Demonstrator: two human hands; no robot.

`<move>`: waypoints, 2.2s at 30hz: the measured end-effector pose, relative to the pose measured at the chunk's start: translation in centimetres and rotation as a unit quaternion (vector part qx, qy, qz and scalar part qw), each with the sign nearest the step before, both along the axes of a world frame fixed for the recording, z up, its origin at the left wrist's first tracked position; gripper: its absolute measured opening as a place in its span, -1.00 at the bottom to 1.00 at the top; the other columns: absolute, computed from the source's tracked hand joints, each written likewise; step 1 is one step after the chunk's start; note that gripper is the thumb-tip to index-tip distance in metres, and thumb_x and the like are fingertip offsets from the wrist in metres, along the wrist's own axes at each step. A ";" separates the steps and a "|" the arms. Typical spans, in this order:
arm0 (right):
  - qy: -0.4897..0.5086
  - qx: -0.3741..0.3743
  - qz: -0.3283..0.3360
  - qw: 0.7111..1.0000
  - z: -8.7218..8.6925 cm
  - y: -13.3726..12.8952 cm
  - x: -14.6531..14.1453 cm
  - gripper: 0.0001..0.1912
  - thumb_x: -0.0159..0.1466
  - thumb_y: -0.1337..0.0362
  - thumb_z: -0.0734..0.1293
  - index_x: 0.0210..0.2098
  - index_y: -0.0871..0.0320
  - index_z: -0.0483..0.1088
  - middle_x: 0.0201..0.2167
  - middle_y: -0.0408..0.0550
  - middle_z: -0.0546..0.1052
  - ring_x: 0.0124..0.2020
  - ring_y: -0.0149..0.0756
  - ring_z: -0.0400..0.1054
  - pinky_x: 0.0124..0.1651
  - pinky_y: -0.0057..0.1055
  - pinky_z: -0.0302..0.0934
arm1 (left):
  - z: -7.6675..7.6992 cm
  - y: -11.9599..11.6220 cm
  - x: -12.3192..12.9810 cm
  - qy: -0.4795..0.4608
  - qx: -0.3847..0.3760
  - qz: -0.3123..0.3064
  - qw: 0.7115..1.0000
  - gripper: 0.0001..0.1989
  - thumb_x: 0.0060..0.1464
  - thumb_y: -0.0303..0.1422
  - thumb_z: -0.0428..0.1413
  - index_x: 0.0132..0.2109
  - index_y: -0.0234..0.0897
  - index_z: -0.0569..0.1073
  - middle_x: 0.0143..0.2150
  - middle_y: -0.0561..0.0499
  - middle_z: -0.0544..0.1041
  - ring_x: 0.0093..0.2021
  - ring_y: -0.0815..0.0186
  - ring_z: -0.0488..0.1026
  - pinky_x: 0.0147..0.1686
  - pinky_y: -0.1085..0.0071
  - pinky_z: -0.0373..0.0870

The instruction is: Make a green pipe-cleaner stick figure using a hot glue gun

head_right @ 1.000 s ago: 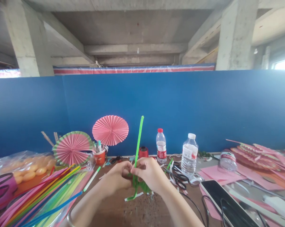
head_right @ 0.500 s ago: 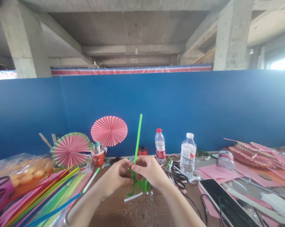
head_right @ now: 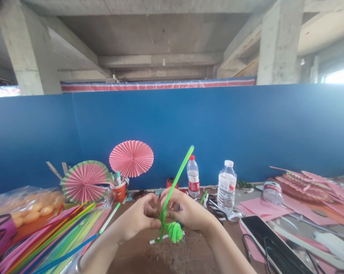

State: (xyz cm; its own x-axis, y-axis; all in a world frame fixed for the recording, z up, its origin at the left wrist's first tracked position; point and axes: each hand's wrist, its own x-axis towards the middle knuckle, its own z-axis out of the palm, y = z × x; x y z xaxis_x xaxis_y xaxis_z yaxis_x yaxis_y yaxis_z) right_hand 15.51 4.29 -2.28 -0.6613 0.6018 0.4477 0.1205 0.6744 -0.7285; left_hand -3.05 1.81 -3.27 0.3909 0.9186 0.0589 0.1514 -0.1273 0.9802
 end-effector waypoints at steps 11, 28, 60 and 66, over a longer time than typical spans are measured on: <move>-0.072 -0.017 -0.043 0.996 -0.5 0.8 0.9 -0.93 0.04 0.34 0.35 -0.44 0.16 0.45 -0.47 -0.17 0.46 -0.39 -0.39 0.32 -0.30 -0.49 0.16 | -0.5 0.0 -0.3 0.096 0.039 0.073 0.992 -0.65 -0.24 -0.43 0.19 -0.29 -0.22 0.19 -0.52 0.18 0.35 -0.52 0.43 0.27 -0.49 0.48 0.11; -0.032 0.053 -0.136 0.989 -0.1 0.3 1.5 -0.68 0.24 0.35 0.11 -0.07 0.01 0.33 -0.44 -0.16 0.45 -0.44 -0.43 0.29 -0.30 -0.45 0.18 | 0.2 -0.3 0.1 0.020 0.010 0.006 1.000 -0.69 -0.29 -0.50 0.20 -0.33 -0.28 0.28 -0.53 0.14 0.34 -0.48 0.40 0.31 -0.46 0.48 0.18; -0.166 0.149 -0.253 0.941 -2.5 0.7 -2.3 -0.76 0.24 0.32 0.07 -0.44 0.15 0.32 -0.57 -0.14 0.40 -0.54 -0.43 0.23 -0.48 -0.55 -0.08 | 0.4 0.8 -0.3 -0.229 0.045 0.234 0.944 -0.78 -0.27 -0.48 0.25 -0.37 -0.35 0.44 -0.48 0.03 0.54 -0.42 0.39 0.44 -0.32 0.49 0.29; -0.207 0.182 -0.260 0.926 -1.9 0.6 -2.1 -0.70 0.27 0.25 0.06 -0.49 0.15 0.30 -0.56 -0.14 0.41 -0.53 -0.42 0.27 -0.50 -0.54 -0.09 | 0.2 1.3 -0.9 -0.126 0.089 0.333 0.930 -0.76 -0.26 -0.35 0.23 -0.35 -0.35 0.49 -0.56 0.05 0.51 -0.59 0.39 0.39 -0.52 0.46 0.29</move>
State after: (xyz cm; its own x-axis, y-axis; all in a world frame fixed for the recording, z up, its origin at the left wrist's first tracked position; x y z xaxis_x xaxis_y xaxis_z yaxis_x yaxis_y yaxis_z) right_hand 13.39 4.91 -4.22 -0.4854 0.7463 0.4555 0.7153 0.6385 -0.2838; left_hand -3.97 3.15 -3.07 -0.3076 0.9194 0.2452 0.0236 -0.2502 0.9679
